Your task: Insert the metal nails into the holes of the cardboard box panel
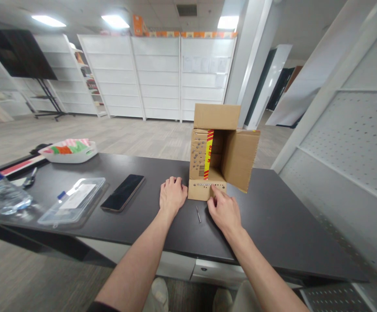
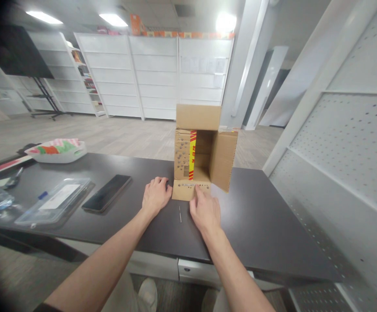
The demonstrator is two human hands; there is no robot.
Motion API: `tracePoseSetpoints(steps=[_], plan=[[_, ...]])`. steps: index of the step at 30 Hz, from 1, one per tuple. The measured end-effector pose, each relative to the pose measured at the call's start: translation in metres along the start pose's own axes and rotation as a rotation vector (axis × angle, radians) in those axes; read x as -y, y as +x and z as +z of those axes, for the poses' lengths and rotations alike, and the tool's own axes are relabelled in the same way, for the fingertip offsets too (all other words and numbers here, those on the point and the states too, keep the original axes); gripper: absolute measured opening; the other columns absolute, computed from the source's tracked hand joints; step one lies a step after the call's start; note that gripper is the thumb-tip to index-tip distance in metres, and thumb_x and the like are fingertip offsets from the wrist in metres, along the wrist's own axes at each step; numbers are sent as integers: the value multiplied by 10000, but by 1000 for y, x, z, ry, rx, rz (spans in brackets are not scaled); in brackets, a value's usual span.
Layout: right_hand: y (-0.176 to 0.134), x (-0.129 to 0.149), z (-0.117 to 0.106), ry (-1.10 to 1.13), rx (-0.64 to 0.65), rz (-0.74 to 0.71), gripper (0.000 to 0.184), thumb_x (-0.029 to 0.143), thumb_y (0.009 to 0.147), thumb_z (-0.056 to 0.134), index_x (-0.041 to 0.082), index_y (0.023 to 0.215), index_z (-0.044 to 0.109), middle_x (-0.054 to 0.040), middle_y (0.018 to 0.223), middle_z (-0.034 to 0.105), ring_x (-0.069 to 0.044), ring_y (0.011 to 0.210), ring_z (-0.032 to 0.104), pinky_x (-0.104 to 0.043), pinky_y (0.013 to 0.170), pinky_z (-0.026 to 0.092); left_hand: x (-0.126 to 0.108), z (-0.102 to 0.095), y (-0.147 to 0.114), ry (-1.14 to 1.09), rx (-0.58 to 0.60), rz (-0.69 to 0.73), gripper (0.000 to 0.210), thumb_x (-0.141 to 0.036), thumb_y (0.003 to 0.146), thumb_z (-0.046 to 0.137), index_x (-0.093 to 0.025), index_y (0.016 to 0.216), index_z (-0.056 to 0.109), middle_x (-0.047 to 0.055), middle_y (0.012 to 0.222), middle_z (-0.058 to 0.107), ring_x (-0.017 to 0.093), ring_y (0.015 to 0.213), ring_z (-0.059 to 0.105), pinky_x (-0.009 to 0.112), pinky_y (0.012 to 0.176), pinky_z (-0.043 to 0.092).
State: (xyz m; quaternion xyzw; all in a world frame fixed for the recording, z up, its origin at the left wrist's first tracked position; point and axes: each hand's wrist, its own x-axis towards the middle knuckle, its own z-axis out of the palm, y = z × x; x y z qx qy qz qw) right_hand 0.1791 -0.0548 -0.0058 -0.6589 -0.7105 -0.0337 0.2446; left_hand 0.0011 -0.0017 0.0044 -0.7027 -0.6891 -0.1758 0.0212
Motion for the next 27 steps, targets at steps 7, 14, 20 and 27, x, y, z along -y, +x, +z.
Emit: tracePoseSetpoints(steps=[7, 14, 20, 27], plan=[[-1, 1, 0, -13, -2, -18, 415, 211, 928, 461, 167, 1308, 622, -119, 1088, 752, -243, 928, 709, -359, 819, 477, 0, 0, 0, 3, -2, 5, 320, -273, 930, 432, -208, 1164, 639, 107, 1199, 632, 261, 1126, 556, 396, 971, 399], [-1, 0, 0, 38, -20, -44, 359, 198, 925, 475, 178, 1230, 663, -97, 1046, 757, -225, 915, 701, -338, 821, 471, -1, 0, 1, 13, 15, -4, 329, -275, 934, 423, -216, 1178, 636, 108, 1210, 630, 258, 1137, 553, 397, 975, 400], [-4, 0, 0, 201, 19, -250, 269, 123, 868, 502, 201, 1036, 698, -57, 978, 724, -200, 919, 655, -311, 852, 457, 0, 1, 1, 9, 3, 1, 320, -275, 931, 427, -209, 1158, 643, 107, 1192, 637, 266, 1130, 557, 402, 970, 406], [-7, 3, -8, 310, 124, -407, 289, 73, 800, 507, 204, 938, 724, -53, 948, 679, -196, 928, 615, -314, 880, 466, 0, 0, 0, 10, -6, 6, 314, -269, 934, 428, -212, 1159, 639, 99, 1191, 636, 261, 1129, 559, 389, 964, 407]])
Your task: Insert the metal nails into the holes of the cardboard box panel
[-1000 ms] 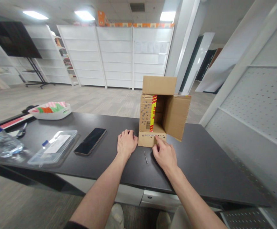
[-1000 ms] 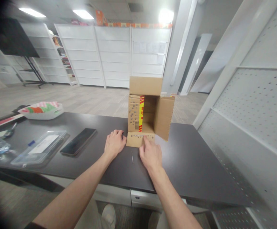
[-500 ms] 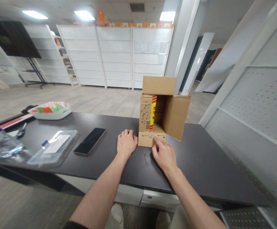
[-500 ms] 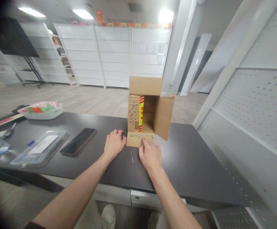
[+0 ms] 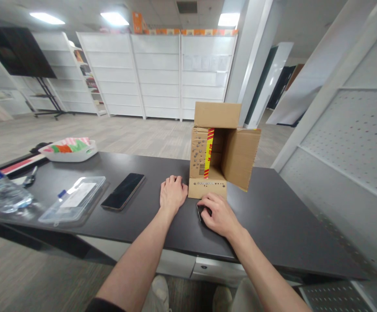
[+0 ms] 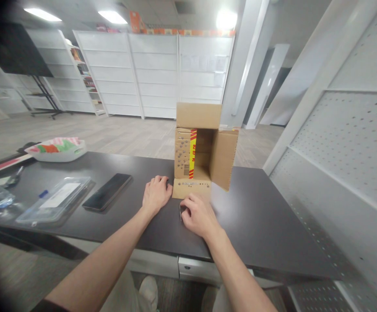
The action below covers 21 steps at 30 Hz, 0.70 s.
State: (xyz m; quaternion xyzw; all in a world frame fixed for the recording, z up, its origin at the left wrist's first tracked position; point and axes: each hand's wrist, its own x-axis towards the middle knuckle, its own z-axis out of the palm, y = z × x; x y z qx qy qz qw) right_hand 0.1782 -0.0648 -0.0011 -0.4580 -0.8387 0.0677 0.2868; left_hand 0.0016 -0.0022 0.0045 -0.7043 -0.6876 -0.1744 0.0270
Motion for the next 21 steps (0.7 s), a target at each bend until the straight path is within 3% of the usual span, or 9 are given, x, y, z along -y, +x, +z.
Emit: tracePoseSetpoints(steps=[21], plan=[[1, 6, -2, -51, 85, -6, 304, 193, 835, 608, 186, 1120, 715, -85, 1092, 674, -242, 1022, 605, -394, 918, 469, 0, 2, 0, -11, -3, -6, 306, -271, 936, 441, -208, 1162, 637, 104, 1192, 632, 259, 1134, 555, 392, 979, 397]])
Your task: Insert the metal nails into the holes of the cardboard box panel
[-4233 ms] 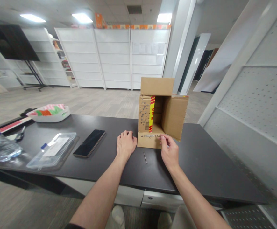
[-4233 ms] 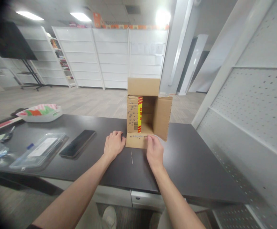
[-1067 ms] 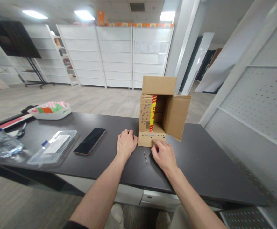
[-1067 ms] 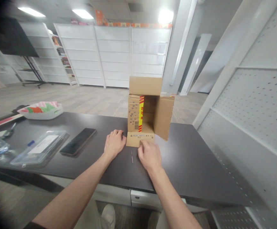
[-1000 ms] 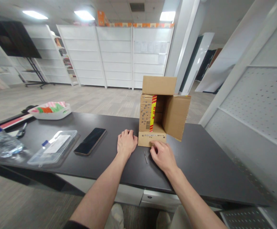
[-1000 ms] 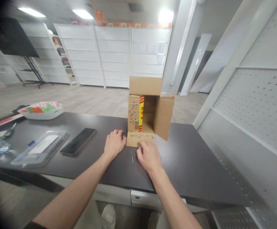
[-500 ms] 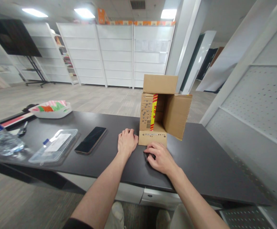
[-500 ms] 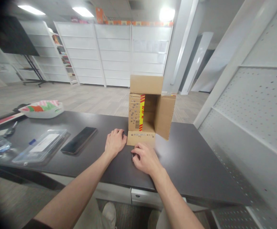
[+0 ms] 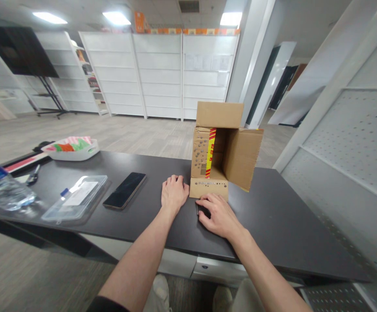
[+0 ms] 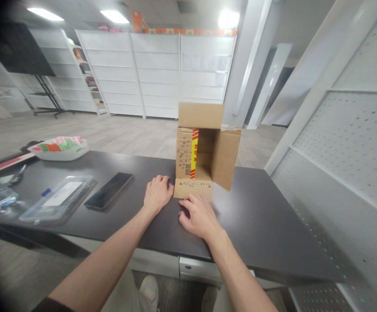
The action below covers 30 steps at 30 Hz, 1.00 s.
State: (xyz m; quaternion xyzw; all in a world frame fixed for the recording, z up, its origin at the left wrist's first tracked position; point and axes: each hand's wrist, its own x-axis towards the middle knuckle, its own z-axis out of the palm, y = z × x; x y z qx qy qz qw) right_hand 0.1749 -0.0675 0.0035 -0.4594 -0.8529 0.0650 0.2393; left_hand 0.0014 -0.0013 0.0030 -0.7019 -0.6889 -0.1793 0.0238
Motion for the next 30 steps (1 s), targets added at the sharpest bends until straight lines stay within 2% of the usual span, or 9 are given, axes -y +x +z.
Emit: tracePoseSetpoints(steps=[8, 13, 23, 30], plan=[[-1, 1, -1, 73, -28, -44, 336, 182, 811, 615, 183, 1134, 707, -87, 1156, 689, -245, 1052, 612, -408, 950, 477, -1, -2, -1, 8, -3, 5, 315, -266, 936, 429, -205, 1165, 637, 100, 1191, 635, 251, 1128, 555, 386, 976, 401], [-2, 1, 0, 90, -10, -84, 303, 264, 830, 657, 188, 1116, 721, -75, 1174, 710, -258, 1073, 599, -433, 976, 466, 0, -1, 0, 7, -7, 5, 310, -264, 931, 432, -203, 1151, 643, 100, 1187, 636, 255, 1122, 559, 391, 965, 408], [0, 2, -2, 71, 9, -63, 287, 225, 828, 657, 187, 1104, 730, -74, 1162, 712, -249, 1067, 599, -412, 968, 467, 0, 0, 0, 11, -17, 13, 313, -266, 931, 433, -204, 1158, 639, 103, 1185, 634, 262, 1117, 563, 396, 955, 409], [1, 1, 0, 57, 4, -58, 271, 267, 847, 670, 196, 1102, 727, -72, 1149, 721, -240, 1056, 611, -407, 945, 475, 0, -2, -1, -1, -2, 13, 320, -265, 935, 423, -202, 1166, 636, 110, 1184, 630, 263, 1125, 556, 404, 968, 401]])
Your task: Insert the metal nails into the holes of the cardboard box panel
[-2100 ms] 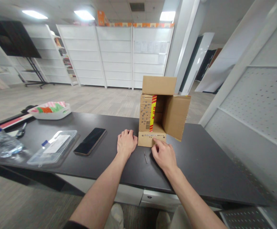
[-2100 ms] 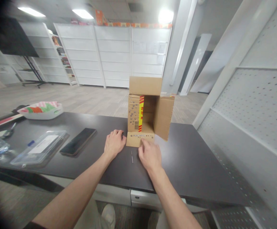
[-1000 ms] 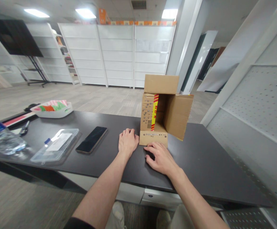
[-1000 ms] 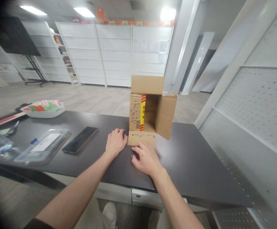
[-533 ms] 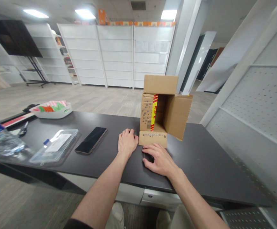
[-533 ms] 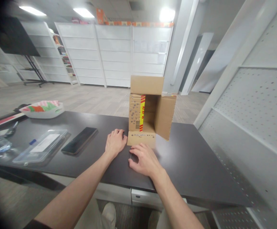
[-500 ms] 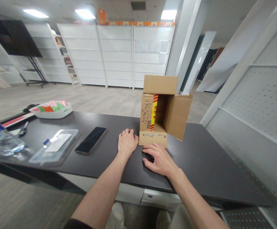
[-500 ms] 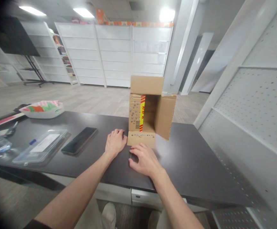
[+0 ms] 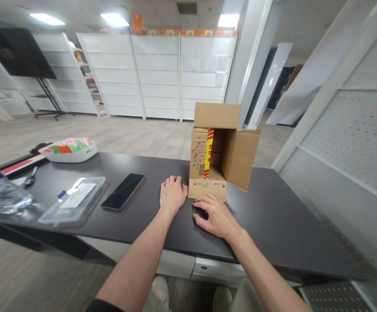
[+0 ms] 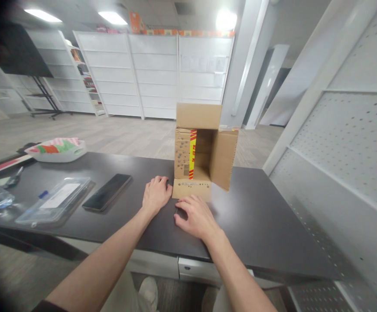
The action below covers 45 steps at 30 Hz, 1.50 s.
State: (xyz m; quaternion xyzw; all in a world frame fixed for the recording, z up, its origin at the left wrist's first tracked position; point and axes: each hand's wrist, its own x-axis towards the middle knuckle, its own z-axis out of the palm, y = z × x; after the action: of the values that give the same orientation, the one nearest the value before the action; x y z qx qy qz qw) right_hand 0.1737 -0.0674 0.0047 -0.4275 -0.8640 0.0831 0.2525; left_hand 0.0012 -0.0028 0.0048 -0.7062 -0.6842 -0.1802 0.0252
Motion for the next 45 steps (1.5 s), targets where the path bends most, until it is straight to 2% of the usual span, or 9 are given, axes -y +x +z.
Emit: tracePoseSetpoints(steps=[9, 18, 21, 26, 29, 35, 45], plan=[[3, 1, 2, -11, -49, -12, 183, 233, 935, 577, 197, 1042, 720, -63, 1025, 755, -218, 978, 656, -369, 897, 484, 0, 0, 0, 25, 2, -1, 315, -276, 940, 421, -211, 1159, 638, 104, 1192, 636, 251, 1127, 555, 385, 978, 397], [-1, -7, 9, 65, -161, 14, 292, 262, 1028, 402, 200, 1051, 687, -82, 997, 744, -222, 952, 677, -357, 874, 508, 0, 0, 1, 22, 12, -5, 321, -278, 940, 422, -209, 1167, 638, 108, 1212, 634, 255, 1141, 556, 391, 981, 403], [-1, -11, 9, 218, -318, 98, 288, 313, 1024, 412, 207, 1041, 679, -72, 971, 741, -213, 901, 691, -335, 829, 528, 0, -1, 1, 30, 12, -7, 321, -278, 938, 421, -208, 1159, 643, 109, 1205, 635, 258, 1134, 559, 389, 967, 409], [2, -22, 6, 345, -709, 287, 295, 388, 999, 456, 206, 991, 688, -80, 993, 728, -226, 955, 667, -372, 870, 523, -1, -2, 1, 26, 21, -4, 332, -270, 933, 417, -207, 1168, 644, 110, 1202, 636, 259, 1134, 560, 393, 963, 411], [4, -29, 5, 360, -809, 366, 311, 411, 988, 470, 194, 985, 693, -92, 994, 720, -233, 966, 648, -400, 898, 509, 0, -2, 1, 22, 24, -7, 337, -271, 932, 417, -203, 1174, 642, 111, 1204, 636, 261, 1137, 558, 396, 969, 408], [5, -35, 9, 464, -848, 457, 346, 460, 958, 495, 179, 1019, 687, -113, 1011, 711, -248, 962, 654, -422, 879, 519, 0, -1, 1, 17, 26, -2, 329, -277, 936, 419, -206, 1169, 640, 113, 1200, 632, 262, 1138, 557, 396, 969, 402], [7, -40, 12, 509, -836, 487, 331, 454, 945, 517, 179, 1028, 682, -115, 1014, 715, -247, 963, 657, -424, 879, 526, 0, -2, 2, 26, 33, -6, 329, -269, 931, 419, -212, 1166, 642, 109, 1201, 635, 259, 1135, 560, 393, 968, 404]])
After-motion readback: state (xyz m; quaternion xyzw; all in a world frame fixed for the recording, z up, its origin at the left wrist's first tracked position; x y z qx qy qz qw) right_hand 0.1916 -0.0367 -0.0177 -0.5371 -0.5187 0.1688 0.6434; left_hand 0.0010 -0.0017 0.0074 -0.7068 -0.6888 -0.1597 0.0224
